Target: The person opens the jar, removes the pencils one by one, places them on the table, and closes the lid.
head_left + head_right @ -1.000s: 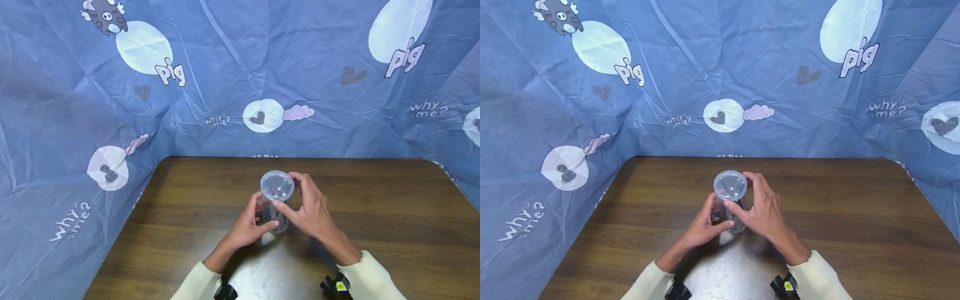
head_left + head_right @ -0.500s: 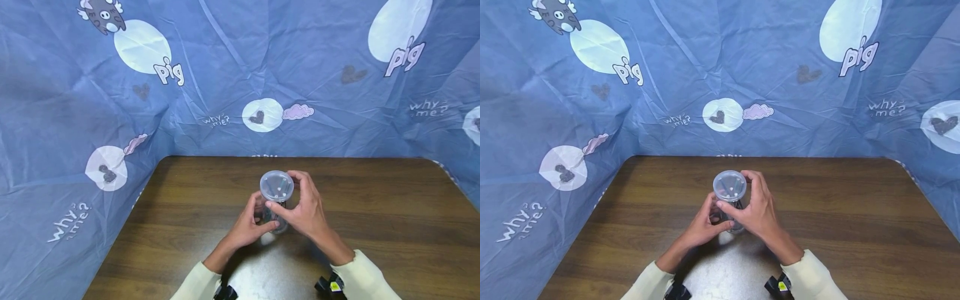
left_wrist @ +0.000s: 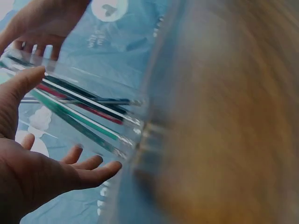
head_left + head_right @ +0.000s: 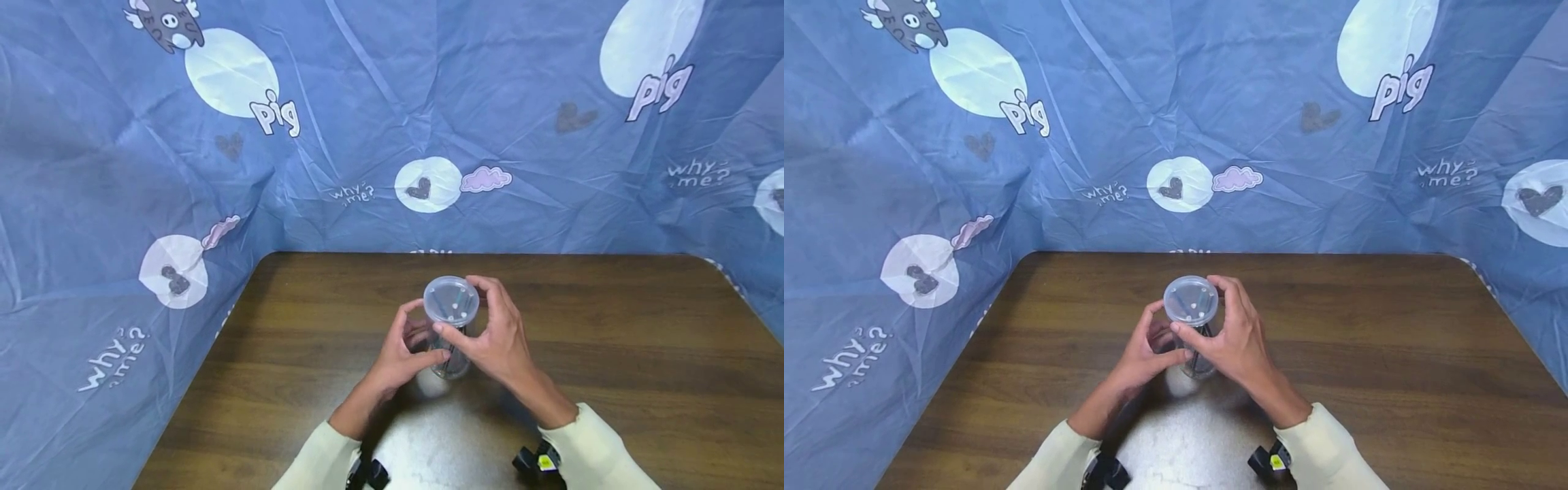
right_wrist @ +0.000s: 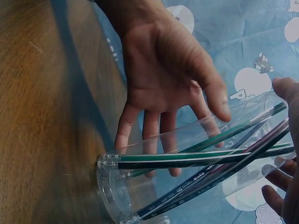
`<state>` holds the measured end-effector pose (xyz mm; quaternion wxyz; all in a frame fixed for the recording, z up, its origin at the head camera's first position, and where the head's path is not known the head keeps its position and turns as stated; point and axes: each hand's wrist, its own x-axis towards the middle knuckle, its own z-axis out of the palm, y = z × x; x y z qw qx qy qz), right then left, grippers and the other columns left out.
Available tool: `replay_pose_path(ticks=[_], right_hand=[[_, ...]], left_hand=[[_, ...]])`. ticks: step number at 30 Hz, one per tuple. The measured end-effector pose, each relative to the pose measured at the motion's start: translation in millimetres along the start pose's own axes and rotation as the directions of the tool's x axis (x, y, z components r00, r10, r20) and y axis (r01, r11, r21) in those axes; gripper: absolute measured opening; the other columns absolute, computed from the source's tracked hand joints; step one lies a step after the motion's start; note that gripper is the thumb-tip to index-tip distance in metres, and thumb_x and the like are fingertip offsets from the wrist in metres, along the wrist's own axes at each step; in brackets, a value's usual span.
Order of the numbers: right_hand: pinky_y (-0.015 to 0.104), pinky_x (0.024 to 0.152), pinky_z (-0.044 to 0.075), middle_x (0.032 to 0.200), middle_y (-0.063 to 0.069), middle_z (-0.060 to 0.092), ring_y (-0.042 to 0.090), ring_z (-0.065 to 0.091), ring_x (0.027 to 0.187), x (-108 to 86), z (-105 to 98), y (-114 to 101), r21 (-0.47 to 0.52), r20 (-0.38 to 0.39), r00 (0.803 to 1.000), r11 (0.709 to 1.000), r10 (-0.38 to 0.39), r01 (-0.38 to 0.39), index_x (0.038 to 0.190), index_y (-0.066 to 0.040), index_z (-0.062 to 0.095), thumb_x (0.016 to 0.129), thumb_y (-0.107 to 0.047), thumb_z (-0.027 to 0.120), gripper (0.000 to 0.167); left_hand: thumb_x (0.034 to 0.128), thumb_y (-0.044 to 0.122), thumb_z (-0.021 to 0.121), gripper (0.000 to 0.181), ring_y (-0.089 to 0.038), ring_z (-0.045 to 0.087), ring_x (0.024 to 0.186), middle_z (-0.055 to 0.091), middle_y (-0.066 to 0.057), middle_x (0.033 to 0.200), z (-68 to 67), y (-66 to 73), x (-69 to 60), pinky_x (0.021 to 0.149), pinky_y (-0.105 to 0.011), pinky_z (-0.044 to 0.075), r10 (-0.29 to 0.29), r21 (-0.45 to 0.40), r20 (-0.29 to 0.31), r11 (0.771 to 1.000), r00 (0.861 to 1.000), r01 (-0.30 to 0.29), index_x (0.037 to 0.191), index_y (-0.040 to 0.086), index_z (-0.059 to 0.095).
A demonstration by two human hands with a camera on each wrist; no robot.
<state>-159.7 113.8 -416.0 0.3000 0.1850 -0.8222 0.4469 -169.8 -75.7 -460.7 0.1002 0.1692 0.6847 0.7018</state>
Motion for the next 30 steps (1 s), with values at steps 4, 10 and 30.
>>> replay_pose_path(ticks=[4, 10, 30], right_hand=[[0.048, 0.085, 0.050, 0.122, 0.010, 0.059, 0.025, 0.058, 0.104, 0.4, 0, -1, 0.008, 0.003, 1.000, 1.000, -0.007, 0.007, 0.132, -0.001, 0.050, 0.068, -0.031, 0.090, 0.081], [0.049, 0.086, 0.050, 0.122, 0.010, 0.059, 0.025, 0.058, 0.105, 0.6, 1, -1, 0.022, 0.002, 1.000, 1.000, -0.015, 0.015, 0.131, -0.002, 0.051, 0.068, -0.032, 0.089, 0.080], [0.044, 0.088, 0.050, 0.122, 0.010, 0.059, 0.025, 0.058, 0.106, -0.3, -1, 1, 0.021, 0.003, 1.000, 1.000, -0.018, 0.018, 0.132, -0.001, 0.051, 0.069, -0.032, 0.088, 0.079]], left_hand=[[0.0771, -0.001, 0.081, 0.087, -0.036, 0.054, 0.124, 0.053, -0.020, 0.137, 0.5, 1.9, 2.4, 0.100, -0.046, 0.047, -0.033, -0.062, -0.025, 0.998, 0.999, 0.032, 0.149, 0.020, 0.035], [0.0744, -0.003, 0.082, 0.085, -0.032, 0.054, 0.122, 0.058, -0.015, 0.131, 2.3, 2.5, 6.1, 0.102, -0.046, 0.045, -0.037, -0.055, -0.008, 0.998, 0.999, 0.037, 0.146, 0.015, 0.040], [0.0745, -0.001, 0.083, 0.082, -0.025, 0.052, 0.126, 0.058, -0.010, 0.137, 6.8, 0.1, 12.8, 0.104, -0.049, 0.043, 0.086, 0.027, 0.051, 0.996, 0.995, -0.088, 0.144, 0.016, 0.043]])
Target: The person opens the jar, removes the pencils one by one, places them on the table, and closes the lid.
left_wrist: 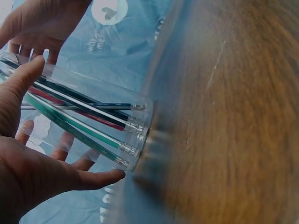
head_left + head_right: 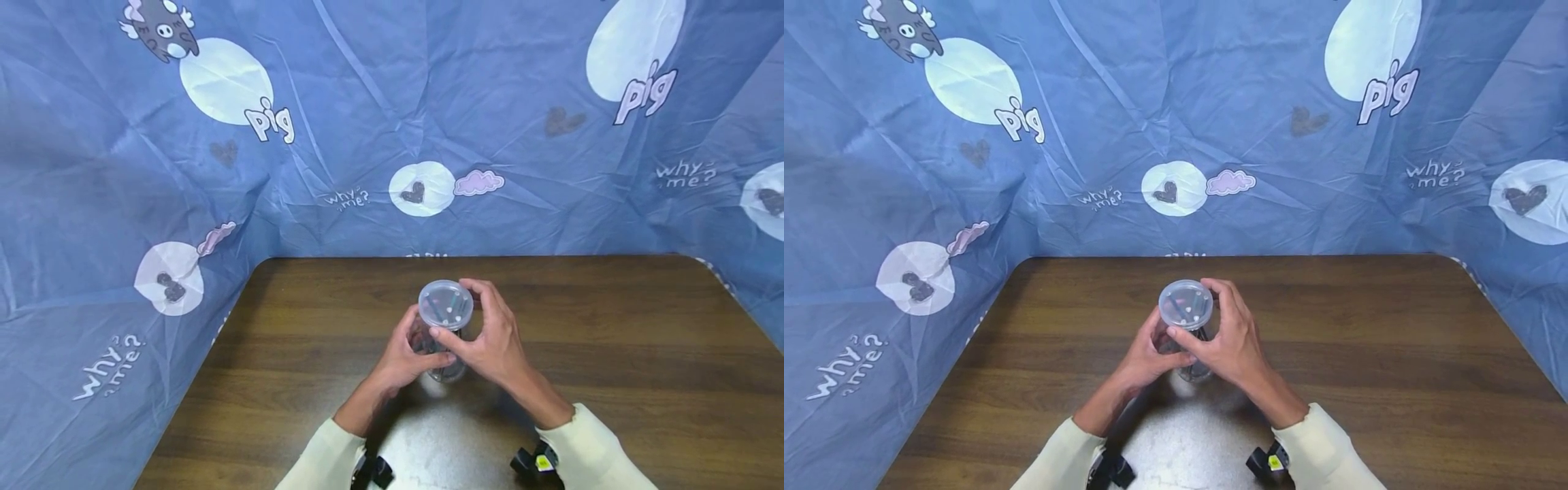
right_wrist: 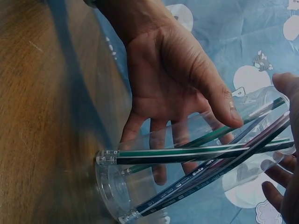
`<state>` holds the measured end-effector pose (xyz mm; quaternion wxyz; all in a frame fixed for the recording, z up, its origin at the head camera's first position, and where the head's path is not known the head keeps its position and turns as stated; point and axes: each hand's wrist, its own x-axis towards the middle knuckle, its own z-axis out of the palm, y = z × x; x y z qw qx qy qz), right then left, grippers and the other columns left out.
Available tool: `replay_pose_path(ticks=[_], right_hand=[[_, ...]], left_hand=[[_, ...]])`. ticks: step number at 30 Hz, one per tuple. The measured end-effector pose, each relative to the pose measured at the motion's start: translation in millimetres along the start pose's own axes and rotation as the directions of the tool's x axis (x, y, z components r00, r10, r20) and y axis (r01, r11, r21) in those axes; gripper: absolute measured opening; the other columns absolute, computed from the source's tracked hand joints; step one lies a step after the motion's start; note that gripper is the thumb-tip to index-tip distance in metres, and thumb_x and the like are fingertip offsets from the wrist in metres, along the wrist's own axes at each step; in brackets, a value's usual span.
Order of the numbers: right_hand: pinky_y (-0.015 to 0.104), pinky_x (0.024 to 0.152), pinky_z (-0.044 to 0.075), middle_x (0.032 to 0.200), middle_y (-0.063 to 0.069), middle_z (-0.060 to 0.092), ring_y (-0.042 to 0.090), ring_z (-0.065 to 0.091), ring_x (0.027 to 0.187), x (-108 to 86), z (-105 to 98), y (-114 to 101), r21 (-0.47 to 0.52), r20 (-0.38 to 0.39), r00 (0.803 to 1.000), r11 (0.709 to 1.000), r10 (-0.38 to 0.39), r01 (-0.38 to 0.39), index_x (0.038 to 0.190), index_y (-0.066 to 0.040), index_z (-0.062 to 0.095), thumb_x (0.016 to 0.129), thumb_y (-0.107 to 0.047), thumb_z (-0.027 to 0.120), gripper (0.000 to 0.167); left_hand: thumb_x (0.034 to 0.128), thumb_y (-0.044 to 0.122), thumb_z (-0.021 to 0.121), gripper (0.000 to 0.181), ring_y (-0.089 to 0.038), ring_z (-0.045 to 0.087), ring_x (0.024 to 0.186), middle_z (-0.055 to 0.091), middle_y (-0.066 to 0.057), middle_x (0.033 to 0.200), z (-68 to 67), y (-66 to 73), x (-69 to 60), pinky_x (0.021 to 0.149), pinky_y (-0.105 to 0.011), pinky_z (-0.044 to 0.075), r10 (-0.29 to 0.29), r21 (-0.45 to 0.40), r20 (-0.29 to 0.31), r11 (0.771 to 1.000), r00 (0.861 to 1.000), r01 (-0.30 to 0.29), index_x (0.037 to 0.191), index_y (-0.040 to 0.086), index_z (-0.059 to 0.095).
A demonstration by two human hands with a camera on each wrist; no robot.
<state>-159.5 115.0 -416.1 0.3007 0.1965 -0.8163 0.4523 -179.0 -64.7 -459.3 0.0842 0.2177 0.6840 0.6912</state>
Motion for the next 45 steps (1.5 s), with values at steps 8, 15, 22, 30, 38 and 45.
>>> replay_pose_path(ticks=[8, 15, 22, 30, 38, 45], right_hand=[[0.039, 0.092, 0.049, 0.125, 0.008, 0.060, 0.023, 0.058, 0.110, 2.8, -1, 7, 0.060, 0.023, 1.000, 0.998, -0.014, 0.013, 0.134, -0.003, 0.052, 0.071, -0.026, 0.086, 0.075], [0.032, 0.094, 0.047, 0.127, 0.009, 0.060, 0.022, 0.058, 0.110, 3.1, -4, 12, 0.167, 0.075, 0.997, 0.986, -0.019, 0.006, 0.136, -0.002, 0.052, 0.072, -0.018, 0.085, 0.074], [0.030, 0.093, 0.048, 0.129, 0.010, 0.062, 0.025, 0.060, 0.106, 5.0, -5, 15, 0.262, 0.081, 0.996, 0.965, -0.049, 0.026, 0.140, -0.006, 0.051, 0.073, -0.011, 0.081, 0.073], [0.032, 0.096, 0.047, 0.131, 0.011, 0.061, 0.025, 0.060, 0.110, 2.8, -5, 19, 0.282, 0.115, 0.992, 0.959, -0.042, 0.008, 0.141, -0.004, 0.049, 0.076, -0.012, 0.079, 0.072], [0.032, 0.101, 0.044, 0.137, 0.013, 0.055, 0.028, 0.055, 0.117, 2.2, -1, 16, 0.249, 0.039, 0.997, 0.967, -0.071, 0.059, 0.140, 0.000, 0.044, 0.073, -0.021, 0.082, 0.080], [0.039, 0.094, 0.046, 0.126, 0.014, 0.053, 0.026, 0.053, 0.111, -0.3, 6, 5, 0.109, -0.109, 0.992, 0.991, -0.063, 0.074, 0.130, 0.004, 0.048, 0.068, -0.036, 0.085, 0.082]], left_hand=[[0.0765, 0.001, 0.083, 0.079, -0.027, 0.053, 0.125, 0.058, -0.010, 0.136, -1.6, 2.6, 0.9, 0.101, -0.049, 0.044, -0.001, 0.001, 0.010, 1.000, 1.000, 0.001, 0.144, 0.017, 0.044], [0.0765, 0.001, 0.083, 0.079, -0.025, 0.053, 0.126, 0.058, -0.010, 0.137, -0.5, 1.5, -1.2, 0.106, -0.047, 0.041, 0.000, 0.010, 0.010, 1.000, 1.000, 0.000, 0.143, 0.015, 0.044], [0.0766, 0.003, 0.083, 0.077, -0.024, 0.053, 0.126, 0.059, -0.010, 0.135, 0.0, 0.9, -1.4, 0.108, -0.048, 0.038, 0.012, 0.008, 0.006, 1.000, 1.000, -0.012, 0.143, 0.015, 0.045], [0.0764, 0.002, 0.083, 0.077, -0.025, 0.052, 0.127, 0.058, -0.010, 0.136, 0.2, -0.9, -1.9, 0.105, -0.047, 0.041, -0.011, -0.001, 0.007, 1.000, 1.000, 0.011, 0.142, 0.015, 0.045], [0.0779, 0.003, 0.082, 0.078, -0.029, 0.050, 0.129, 0.057, -0.010, 0.138, 0.6, -0.6, -4.2, 0.101, -0.050, 0.046, -0.040, -0.010, 0.004, 0.999, 0.999, 0.040, 0.144, 0.018, 0.044], [0.0777, 0.002, 0.082, 0.077, -0.030, 0.052, 0.126, 0.058, -0.012, 0.136, 0.9, -0.7, -2.9, 0.099, -0.053, 0.046, -0.029, -0.009, 0.007, 1.000, 1.000, 0.029, 0.143, 0.017, 0.044]])
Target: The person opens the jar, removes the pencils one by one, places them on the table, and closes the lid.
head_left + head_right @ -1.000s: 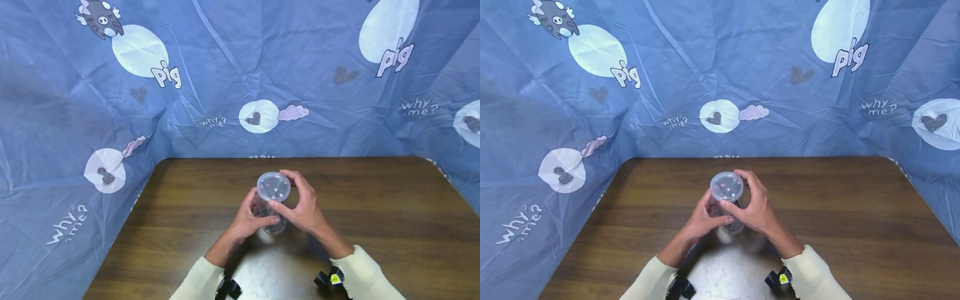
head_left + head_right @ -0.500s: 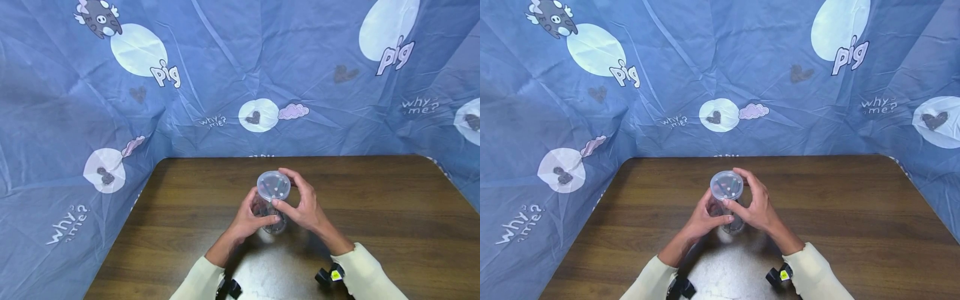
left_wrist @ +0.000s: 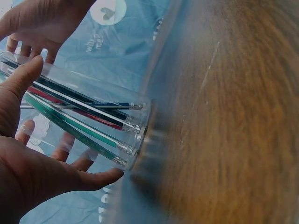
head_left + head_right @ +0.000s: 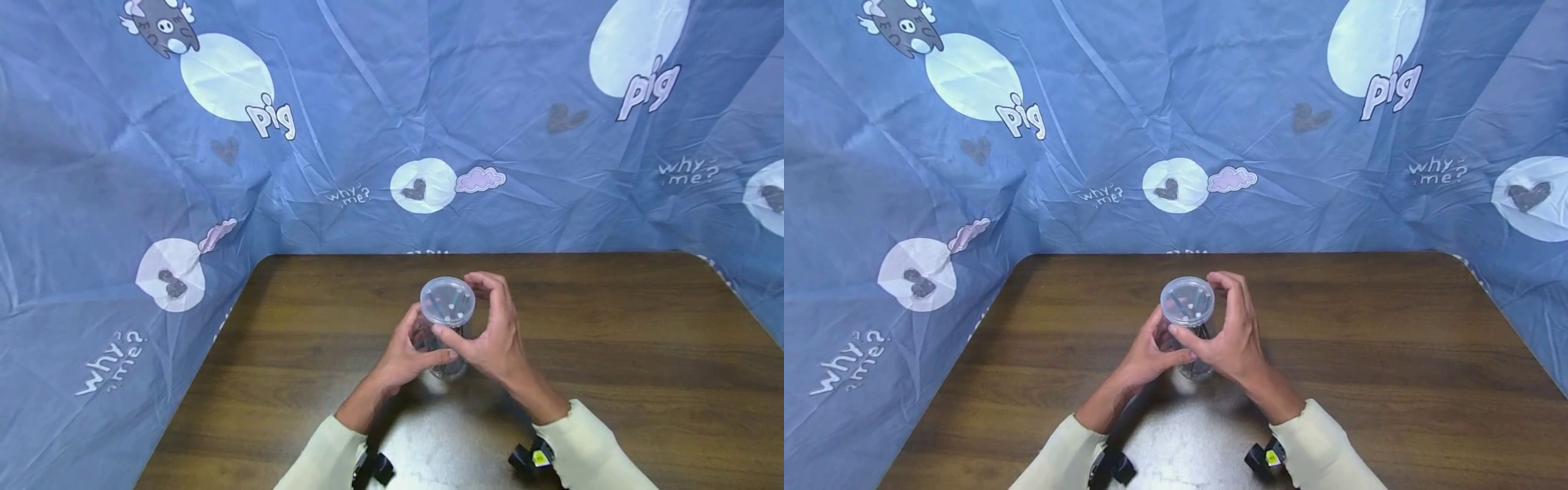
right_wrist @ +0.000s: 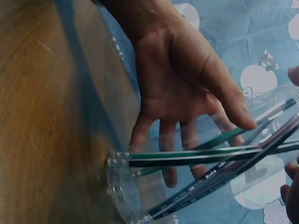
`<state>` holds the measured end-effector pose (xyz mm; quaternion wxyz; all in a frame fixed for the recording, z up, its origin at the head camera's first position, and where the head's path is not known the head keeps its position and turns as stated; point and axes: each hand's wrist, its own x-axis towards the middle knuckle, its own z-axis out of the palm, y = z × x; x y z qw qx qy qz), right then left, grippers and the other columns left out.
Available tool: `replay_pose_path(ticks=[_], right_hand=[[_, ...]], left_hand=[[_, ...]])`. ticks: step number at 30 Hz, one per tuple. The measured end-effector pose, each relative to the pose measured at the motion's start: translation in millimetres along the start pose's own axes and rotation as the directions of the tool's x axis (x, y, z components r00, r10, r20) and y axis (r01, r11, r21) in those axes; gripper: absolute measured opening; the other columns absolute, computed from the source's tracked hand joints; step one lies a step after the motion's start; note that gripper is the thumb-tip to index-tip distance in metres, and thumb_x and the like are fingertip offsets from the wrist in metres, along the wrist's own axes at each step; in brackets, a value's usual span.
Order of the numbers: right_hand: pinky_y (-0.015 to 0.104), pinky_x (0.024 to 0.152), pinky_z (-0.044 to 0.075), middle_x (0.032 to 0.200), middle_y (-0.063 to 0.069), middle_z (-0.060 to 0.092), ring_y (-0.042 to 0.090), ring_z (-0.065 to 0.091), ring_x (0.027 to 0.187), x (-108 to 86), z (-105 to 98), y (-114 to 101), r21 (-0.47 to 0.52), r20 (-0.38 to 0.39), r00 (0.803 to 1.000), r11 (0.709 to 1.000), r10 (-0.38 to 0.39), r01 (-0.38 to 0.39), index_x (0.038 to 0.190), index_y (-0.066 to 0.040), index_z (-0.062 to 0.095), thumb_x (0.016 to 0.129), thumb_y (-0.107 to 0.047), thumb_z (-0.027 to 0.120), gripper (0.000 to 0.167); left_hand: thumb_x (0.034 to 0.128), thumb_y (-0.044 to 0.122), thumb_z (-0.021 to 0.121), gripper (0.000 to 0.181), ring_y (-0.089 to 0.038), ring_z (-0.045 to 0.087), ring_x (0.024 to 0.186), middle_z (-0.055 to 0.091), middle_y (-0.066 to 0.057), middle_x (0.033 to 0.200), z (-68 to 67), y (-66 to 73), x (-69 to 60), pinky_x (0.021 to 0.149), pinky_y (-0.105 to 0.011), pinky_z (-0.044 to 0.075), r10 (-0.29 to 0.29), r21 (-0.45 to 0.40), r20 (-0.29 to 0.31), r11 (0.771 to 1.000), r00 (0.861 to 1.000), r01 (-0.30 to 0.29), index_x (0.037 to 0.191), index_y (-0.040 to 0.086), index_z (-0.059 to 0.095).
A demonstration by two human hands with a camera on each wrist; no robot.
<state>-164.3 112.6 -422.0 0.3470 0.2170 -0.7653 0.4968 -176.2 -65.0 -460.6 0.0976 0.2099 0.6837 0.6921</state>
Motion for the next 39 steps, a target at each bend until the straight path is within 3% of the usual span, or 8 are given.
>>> replay_pose_path(ticks=[5, 16, 27, 39], right_hand=[[0.039, 0.089, 0.047, 0.122, 0.015, 0.054, 0.026, 0.053, 0.106, -2.7, 4.9, -1.5, -0.016, -0.057, 0.998, 1.000, -0.007, 0.007, 0.126, 0.004, 0.051, 0.070, -0.037, 0.083, 0.077], [0.038, 0.087, 0.047, 0.121, 0.016, 0.057, 0.027, 0.055, 0.104, -3.4, 6.6, 0.6, 0.034, -0.071, 0.997, 0.998, -0.041, 0.043, 0.128, 0.005, 0.052, 0.076, -0.038, 0.078, 0.072], [0.029, 0.095, 0.042, 0.128, 0.012, 0.055, 0.026, 0.053, 0.110, -2.9, 3.3, 3.1, 0.126, 0.013, 1.000, 0.992, -0.011, 0.009, 0.132, 0.004, 0.050, 0.074, -0.022, 0.079, 0.070], [0.029, 0.097, 0.043, 0.132, 0.013, 0.058, 0.025, 0.055, 0.115, -2.0, -0.3, 3.0, 0.211, 0.059, 0.998, 0.977, 0.001, -0.013, 0.134, 0.005, 0.047, 0.076, -0.014, 0.074, 0.067]], left_hand=[[0.0778, 0.003, 0.082, 0.077, -0.032, 0.052, 0.127, 0.058, -0.013, 0.136, 0.0, 2.4, 0.4, 0.100, -0.056, 0.045, 0.001, 0.016, -0.002, 1.000, 1.000, -0.001, 0.144, 0.017, 0.044], [0.0788, 0.004, 0.082, 0.079, -0.031, 0.048, 0.131, 0.055, -0.009, 0.140, -1.3, 1.7, -0.7, 0.101, -0.056, 0.044, -0.017, 0.032, 0.007, 0.999, 1.000, 0.017, 0.146, 0.020, 0.042], [0.0788, 0.003, 0.081, 0.079, -0.031, 0.047, 0.132, 0.055, -0.010, 0.140, -0.7, 1.1, -1.1, 0.102, -0.055, 0.044, -0.015, 0.014, -0.004, 1.000, 1.000, 0.015, 0.146, 0.018, 0.043], [0.0778, 0.005, 0.082, 0.079, -0.026, 0.050, 0.130, 0.056, -0.010, 0.139, 0.0, -0.5, -0.3, 0.108, -0.049, 0.039, 0.012, 0.030, -0.011, 0.999, 1.000, -0.012, 0.146, 0.017, 0.043]])
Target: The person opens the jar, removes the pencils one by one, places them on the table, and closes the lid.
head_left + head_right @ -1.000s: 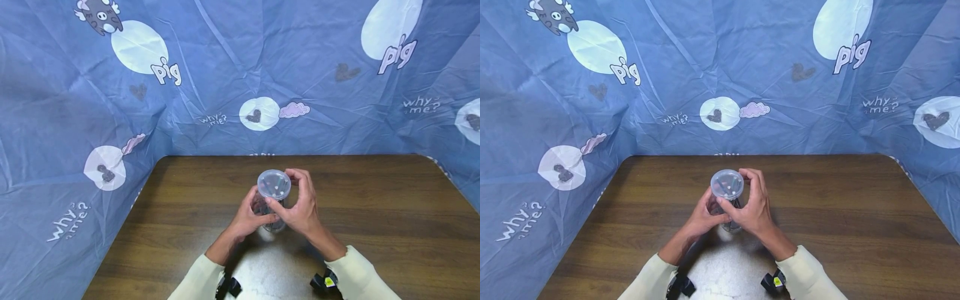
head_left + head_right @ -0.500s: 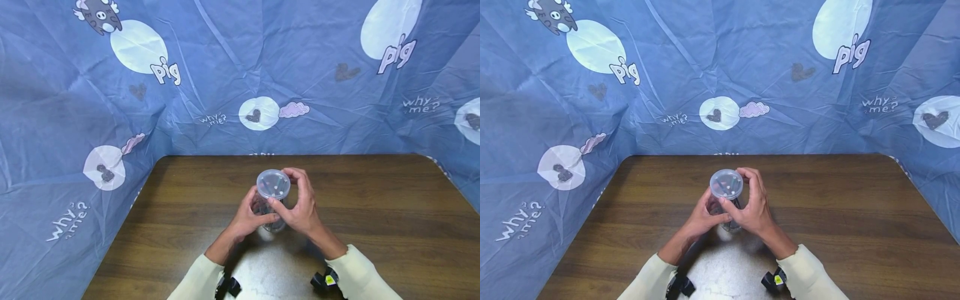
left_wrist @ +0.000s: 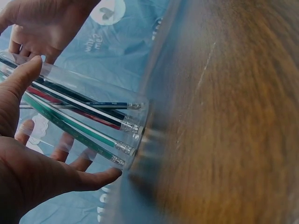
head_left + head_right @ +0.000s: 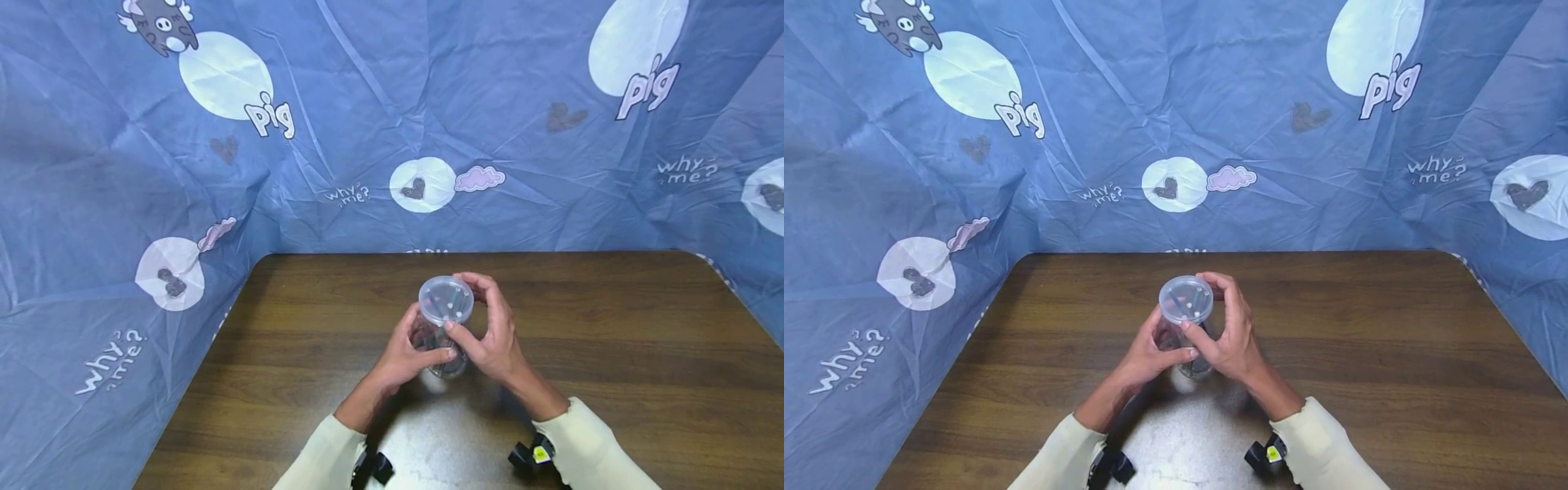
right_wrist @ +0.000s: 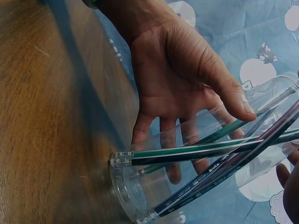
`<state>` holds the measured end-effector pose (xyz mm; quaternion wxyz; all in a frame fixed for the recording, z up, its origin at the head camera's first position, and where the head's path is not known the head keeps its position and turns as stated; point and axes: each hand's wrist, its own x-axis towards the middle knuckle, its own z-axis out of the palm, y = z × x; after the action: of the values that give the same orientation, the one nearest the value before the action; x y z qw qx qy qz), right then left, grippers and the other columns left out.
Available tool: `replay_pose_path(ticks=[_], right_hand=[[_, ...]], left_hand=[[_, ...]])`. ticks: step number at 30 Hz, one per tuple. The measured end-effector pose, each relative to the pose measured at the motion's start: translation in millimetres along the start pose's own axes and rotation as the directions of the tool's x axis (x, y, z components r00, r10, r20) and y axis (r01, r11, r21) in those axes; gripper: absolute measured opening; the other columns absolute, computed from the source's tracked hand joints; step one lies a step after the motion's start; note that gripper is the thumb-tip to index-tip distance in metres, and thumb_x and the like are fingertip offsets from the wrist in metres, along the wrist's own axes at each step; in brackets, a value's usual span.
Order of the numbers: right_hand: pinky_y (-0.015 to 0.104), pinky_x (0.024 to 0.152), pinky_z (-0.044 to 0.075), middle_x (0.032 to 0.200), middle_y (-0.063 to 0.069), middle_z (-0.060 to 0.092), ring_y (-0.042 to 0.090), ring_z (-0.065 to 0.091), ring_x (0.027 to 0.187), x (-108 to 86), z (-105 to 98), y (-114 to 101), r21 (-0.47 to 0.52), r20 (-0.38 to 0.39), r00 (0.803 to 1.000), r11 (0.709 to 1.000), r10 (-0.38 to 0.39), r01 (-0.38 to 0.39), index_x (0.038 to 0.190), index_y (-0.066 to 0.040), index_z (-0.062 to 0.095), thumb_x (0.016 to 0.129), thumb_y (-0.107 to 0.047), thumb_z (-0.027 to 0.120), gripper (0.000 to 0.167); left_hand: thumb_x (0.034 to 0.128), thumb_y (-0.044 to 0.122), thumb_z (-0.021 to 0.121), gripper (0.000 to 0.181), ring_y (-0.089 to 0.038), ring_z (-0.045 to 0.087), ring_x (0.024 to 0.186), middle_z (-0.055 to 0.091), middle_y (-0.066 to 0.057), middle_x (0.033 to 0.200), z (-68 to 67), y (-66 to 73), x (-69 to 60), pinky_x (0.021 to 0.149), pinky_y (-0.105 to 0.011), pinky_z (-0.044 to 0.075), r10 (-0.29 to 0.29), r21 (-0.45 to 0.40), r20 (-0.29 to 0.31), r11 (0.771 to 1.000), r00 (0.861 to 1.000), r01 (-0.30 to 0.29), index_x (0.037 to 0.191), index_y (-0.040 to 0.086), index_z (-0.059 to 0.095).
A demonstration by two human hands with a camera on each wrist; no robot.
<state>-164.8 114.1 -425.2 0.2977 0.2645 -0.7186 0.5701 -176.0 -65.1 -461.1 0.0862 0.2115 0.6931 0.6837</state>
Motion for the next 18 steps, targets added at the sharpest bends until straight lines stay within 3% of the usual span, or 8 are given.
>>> replay_pose_path(ticks=[9, 18], right_hand=[[0.030, 0.102, 0.040, 0.139, 0.012, 0.055, 0.026, 0.053, 0.119, -1.4, 0.3, 0.3, -0.010, 0.055, 0.998, 1.000, 0.018, -0.017, 0.141, -0.001, 0.043, 0.074, -0.015, 0.079, 0.078], [0.028, 0.105, 0.037, 0.137, 0.022, 0.054, 0.033, 0.052, 0.121, -1.1, 2.6, -0.4, -0.006, 0.053, 0.998, 1.000, 0.027, -0.027, 0.136, 0.009, 0.043, 0.068, -0.002, 0.079, 0.078]], left_hand=[[0.0788, 0.002, 0.080, 0.079, -0.031, 0.050, 0.128, 0.056, -0.011, 0.138, 0.3, 1.8, -1.4, 0.099, -0.055, 0.045, -0.036, -0.015, 0.005, 0.999, 0.999, 0.036, 0.146, 0.019, 0.043], [0.0786, 0.004, 0.081, 0.080, -0.033, 0.049, 0.130, 0.056, -0.009, 0.139, 0.5, 3.0, -1.4, 0.101, -0.059, 0.043, -0.041, -0.003, 0.012, 0.999, 0.999, 0.041, 0.146, 0.022, 0.043]])
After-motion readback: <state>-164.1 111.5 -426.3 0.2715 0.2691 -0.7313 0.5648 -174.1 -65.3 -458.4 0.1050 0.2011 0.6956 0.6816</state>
